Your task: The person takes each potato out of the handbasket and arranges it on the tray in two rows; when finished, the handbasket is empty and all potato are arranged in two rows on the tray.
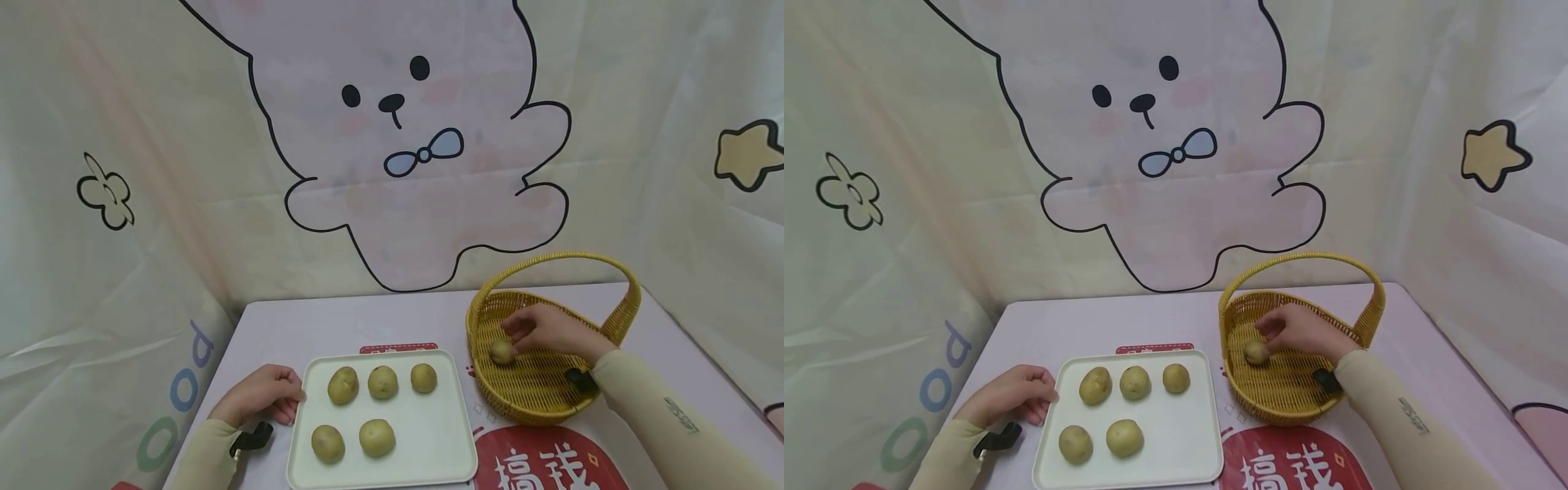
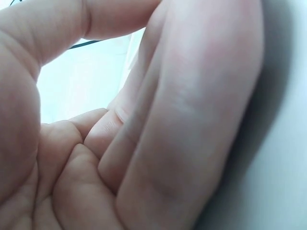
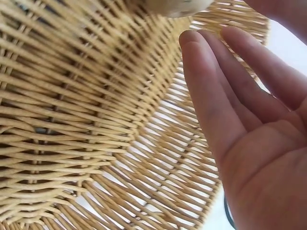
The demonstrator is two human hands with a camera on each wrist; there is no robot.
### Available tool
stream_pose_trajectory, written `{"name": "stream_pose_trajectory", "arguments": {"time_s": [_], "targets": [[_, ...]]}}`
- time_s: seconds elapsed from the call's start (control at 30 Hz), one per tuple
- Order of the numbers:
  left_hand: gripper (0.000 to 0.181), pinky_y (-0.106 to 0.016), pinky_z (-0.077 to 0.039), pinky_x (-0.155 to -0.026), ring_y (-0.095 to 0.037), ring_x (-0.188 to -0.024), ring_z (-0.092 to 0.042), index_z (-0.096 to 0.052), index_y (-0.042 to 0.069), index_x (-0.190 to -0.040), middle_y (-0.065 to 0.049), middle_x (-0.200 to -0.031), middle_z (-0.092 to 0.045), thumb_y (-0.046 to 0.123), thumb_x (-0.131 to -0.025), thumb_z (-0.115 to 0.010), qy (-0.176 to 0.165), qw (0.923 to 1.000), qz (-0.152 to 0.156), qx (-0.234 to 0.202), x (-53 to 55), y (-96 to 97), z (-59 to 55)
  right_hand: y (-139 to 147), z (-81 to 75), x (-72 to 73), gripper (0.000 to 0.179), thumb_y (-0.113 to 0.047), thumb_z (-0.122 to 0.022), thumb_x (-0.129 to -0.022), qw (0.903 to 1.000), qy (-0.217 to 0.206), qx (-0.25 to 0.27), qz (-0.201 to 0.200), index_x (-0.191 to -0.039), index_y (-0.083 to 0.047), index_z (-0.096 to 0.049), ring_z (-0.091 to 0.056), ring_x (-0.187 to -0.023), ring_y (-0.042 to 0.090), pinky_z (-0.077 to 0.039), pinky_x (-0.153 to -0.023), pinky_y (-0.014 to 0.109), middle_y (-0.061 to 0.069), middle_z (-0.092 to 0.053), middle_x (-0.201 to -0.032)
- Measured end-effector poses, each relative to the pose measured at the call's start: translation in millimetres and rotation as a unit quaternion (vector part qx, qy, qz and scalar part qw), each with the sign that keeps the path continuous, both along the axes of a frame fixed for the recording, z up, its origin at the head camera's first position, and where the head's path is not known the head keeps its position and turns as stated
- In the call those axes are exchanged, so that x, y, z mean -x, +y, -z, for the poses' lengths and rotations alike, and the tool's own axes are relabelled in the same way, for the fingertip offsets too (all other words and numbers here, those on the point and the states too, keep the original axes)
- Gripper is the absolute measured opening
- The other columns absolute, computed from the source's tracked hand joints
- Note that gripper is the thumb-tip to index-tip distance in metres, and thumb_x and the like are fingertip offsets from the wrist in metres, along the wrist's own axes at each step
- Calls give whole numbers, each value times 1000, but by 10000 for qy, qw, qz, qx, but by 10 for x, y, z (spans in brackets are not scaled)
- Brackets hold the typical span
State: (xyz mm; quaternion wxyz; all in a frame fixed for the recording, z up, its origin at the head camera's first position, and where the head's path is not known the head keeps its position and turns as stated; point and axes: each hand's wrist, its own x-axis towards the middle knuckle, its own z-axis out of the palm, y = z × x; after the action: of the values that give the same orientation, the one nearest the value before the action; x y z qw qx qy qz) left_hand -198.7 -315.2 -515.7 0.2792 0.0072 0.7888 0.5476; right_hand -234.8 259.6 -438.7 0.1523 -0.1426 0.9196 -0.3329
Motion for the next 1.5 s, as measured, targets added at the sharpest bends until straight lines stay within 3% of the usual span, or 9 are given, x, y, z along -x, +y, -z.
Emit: {"name": "stream_pose_trajectory", "arguments": {"time_s": [0.4, 1.0, 1.27, 1.5], "targets": [[13, -26, -62, -58, -9, -57, -66, -65, 3, -95, -3, -70, -69, 13, -93, -73, -5, 10000, -73, 14, 6, -7, 37, -1, 142, 114, 54, -23, -91, -85, 9992, -80, -31, -383, -130, 0, -73, -74, -105, 19, -63, -94, 42, 5, -80, -115], [14, -27, -62, -58, -9, -57, -65, -65, 3, -95, -3, -70, -68, 14, -93, -74, -22, 10000, -81, 23, 6, -4, 17, -74, 211, 124, 47, -24, -92, -85, 9992, 10, -301, -270, -125, -3, -77, -71, -99, 17, -62, -91, 40, 3, -80, -110], [14, -26, -62, -58, -9, -57, -66, -65, 3, -95, -3, -70, -69, 14, -93, -73, 33, 9999, -58, 113, 15, -8, 14, -115, 127, 88, 40, -23, -90, -87, 9986, 189, -360, -345, -122, -5, -79, -70, -97, 15, -62, -88, 39, 1, -79, -107], [13, -26, -62, -58, -9, -58, -66, -65, 4, -95, -3, -71, -68, 14, -93, -73, -9, 10000, -51, 84, 10, -1, 12, -130, -45, -47, 40, -26, -90, -87, 9971, 552, -436, -283, -121, -7, -79, -69, -96, 14, -60, -86, 39, -1, -79, -107]]}}
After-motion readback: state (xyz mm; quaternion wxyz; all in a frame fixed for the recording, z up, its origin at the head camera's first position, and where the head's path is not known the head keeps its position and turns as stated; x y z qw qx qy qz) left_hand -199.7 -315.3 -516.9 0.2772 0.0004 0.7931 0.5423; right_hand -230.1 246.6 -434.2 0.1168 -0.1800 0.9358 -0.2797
